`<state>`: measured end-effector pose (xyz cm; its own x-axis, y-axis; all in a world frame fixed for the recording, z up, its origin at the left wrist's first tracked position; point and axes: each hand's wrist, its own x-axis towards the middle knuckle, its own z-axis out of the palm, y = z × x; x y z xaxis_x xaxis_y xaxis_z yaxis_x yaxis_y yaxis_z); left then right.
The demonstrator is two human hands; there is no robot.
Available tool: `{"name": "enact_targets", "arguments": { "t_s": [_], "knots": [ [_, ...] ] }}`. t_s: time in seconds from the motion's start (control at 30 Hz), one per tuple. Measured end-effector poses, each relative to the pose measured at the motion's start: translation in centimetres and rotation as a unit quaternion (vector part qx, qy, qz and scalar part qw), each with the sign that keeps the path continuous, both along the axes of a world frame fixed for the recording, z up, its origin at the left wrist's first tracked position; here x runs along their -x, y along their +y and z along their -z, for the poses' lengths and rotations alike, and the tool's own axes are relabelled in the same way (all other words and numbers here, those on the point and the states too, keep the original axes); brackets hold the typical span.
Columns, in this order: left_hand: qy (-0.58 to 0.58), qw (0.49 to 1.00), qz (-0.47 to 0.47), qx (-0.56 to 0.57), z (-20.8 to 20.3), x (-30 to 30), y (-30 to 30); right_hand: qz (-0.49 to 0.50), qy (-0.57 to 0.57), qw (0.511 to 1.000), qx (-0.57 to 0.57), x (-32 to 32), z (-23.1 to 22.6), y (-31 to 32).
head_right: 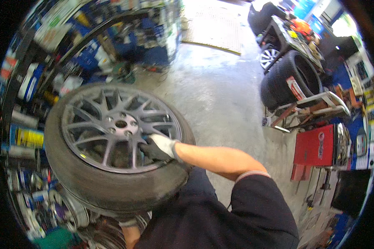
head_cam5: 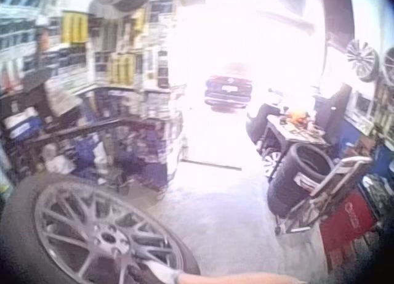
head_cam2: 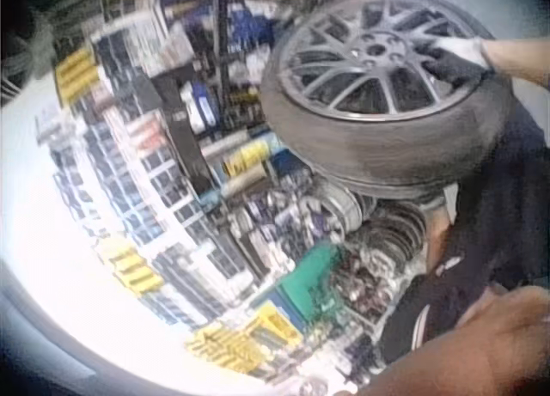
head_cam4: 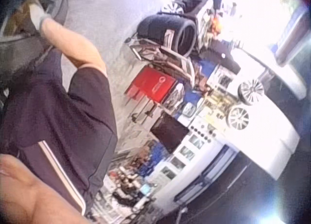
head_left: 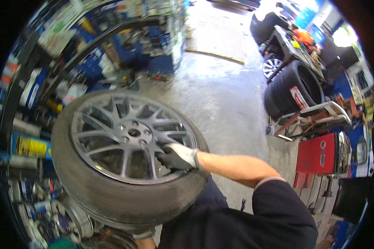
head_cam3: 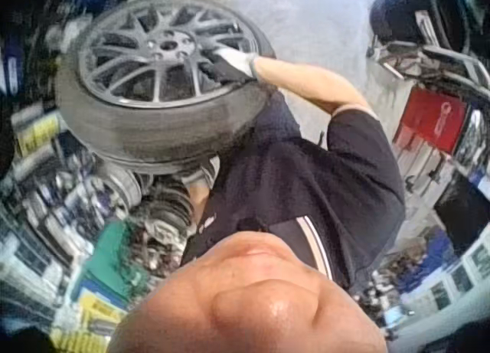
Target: The person uses a tire inflator on a car tire mounted on a rim, then sprays the tire with a cleaning solution and scrubs it with a brush. The person moves the tire to a washing station and continues scrubbing the tread and sidewall.
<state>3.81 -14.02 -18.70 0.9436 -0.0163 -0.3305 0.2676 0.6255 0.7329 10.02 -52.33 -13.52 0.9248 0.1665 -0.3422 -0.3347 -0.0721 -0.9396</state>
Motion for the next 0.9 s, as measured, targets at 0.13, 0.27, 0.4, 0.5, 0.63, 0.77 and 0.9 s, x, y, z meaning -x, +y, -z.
{"name": "enact_targets", "arguments": {
  "t_s": [0.13, 0.27, 0.4, 0.5, 0.63, 0.77, 0.9],
  "knots": [
    [0.072, 0.993, 0.096, -0.016, 3.0, -2.6, -12.0, 0.018, 0.108, 0.99, 0.093, 5.9, 4.2, -10.7],
    [0.113, 0.968, 0.222, -0.017, 8.8, -5.5, -27.2, 0.217, 0.247, 0.924, -0.194, 12.4, 13.4, -21.6],
    [0.152, 0.929, 0.337, -0.028, 20.8, -8.1, -42.6, 0.344, 0.324, 0.864, -0.175, 17.5, 24.0, -30.4],
    [0.28, 0.824, 0.447, -0.207, 27.8, -5.9, -50.9, 0.457, 0.264, 0.844, 0.094, 21.6, 27.0, -36.0],
    [-0.009, 0.806, 0.55, -0.22, 28.8, 5.4, -55.9, 0.499, 0.18, 0.844, 0.082, 29.0, 25.9, -43.7],
    [-0.003, 0.742, 0.496, -0.452, 28.2, 6.0, -61.3, 0.501, 0.236, 0.811, 0.187, 29.3, 29.2, -45.8],
    [-0.09, 0.733, 0.513, -0.437, 27.5, 4.6, -61.8, 0.578, 0.275, 0.72, 0.269, 24.9, 31.2, -44.9]
  ]
}}
